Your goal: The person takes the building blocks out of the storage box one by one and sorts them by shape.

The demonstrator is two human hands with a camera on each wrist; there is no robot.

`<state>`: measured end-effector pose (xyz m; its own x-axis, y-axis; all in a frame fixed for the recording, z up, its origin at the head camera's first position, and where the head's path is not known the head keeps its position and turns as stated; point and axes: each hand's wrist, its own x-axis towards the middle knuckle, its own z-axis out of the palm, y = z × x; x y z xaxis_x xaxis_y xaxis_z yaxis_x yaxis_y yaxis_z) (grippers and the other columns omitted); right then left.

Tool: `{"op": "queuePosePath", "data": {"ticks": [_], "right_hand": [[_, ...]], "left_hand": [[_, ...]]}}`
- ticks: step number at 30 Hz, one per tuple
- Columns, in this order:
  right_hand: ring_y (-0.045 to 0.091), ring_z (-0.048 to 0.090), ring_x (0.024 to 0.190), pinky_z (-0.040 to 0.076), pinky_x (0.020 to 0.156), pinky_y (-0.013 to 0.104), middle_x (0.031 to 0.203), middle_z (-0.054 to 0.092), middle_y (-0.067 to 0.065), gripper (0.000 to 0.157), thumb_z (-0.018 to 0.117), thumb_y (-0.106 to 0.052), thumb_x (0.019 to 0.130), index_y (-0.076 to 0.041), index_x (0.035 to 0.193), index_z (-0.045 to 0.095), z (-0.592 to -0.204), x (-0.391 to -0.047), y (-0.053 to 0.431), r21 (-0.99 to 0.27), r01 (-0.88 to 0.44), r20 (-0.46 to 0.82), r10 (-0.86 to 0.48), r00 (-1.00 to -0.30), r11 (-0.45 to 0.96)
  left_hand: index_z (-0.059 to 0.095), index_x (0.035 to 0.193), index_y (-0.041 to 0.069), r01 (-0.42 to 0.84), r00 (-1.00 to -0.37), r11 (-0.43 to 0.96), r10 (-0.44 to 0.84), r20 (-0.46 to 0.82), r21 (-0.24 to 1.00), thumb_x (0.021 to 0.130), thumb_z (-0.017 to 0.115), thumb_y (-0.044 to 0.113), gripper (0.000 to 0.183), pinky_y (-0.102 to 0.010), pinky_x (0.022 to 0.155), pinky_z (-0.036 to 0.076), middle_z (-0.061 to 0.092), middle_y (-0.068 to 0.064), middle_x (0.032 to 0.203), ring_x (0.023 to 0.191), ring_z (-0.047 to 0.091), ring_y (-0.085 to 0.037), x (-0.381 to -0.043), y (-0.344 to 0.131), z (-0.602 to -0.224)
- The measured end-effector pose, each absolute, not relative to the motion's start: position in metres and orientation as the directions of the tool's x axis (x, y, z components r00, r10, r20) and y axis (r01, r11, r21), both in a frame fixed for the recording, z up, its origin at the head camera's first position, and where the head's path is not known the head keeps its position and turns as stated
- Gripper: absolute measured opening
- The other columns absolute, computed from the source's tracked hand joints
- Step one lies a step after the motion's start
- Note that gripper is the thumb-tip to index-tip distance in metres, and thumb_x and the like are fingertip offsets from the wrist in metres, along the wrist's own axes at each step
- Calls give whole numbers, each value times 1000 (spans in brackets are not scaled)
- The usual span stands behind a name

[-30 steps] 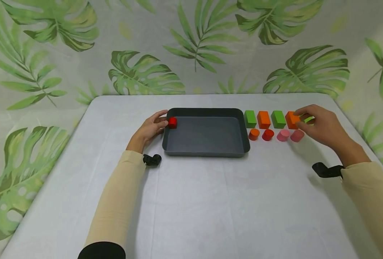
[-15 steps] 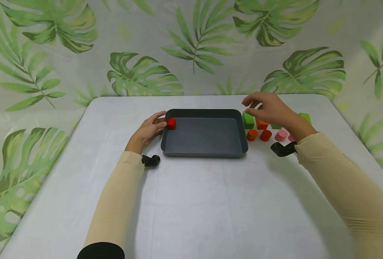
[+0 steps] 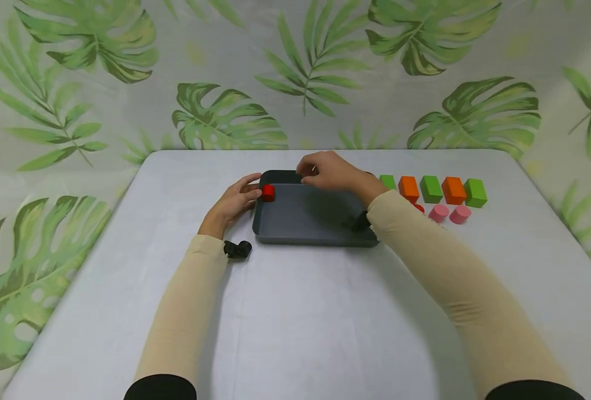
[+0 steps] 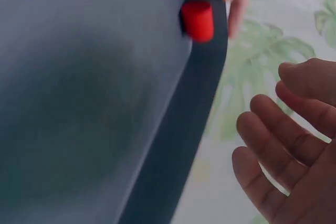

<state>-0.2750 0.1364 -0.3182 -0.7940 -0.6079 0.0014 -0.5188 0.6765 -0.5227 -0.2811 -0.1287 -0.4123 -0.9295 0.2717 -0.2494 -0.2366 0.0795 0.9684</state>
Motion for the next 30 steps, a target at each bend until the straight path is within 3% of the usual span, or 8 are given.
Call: {"op": "queuePosePath", "data": {"ticks": [17, 30], "right_hand": [[27, 60, 118, 48, 106, 42, 129, 64, 14, 35, 57, -14, 99, -5, 133, 60, -358, -295, 83, -588, -301, -149, -467, -872, 751], [28, 52, 133, 43, 114, 40, 142, 58, 11, 43, 55, -28, 100, -6, 137, 58, -371, -304, 57, -594, -196, -193, -375, -907, 780]], "left_hand": [[34, 155, 20, -253, -925, 55, 278, -259, 966, 102, 52, 8, 57, -42, 122, 33, 39, -14, 157, 142, 42, -27, -281, -125, -416], [33, 156, 21, -257, -920, 51, 293, -260, 965, 104, 48, 9, 55, -42, 123, 31, 37, -12, 159, 143, 41, -26, -284, -131, -413]]}}
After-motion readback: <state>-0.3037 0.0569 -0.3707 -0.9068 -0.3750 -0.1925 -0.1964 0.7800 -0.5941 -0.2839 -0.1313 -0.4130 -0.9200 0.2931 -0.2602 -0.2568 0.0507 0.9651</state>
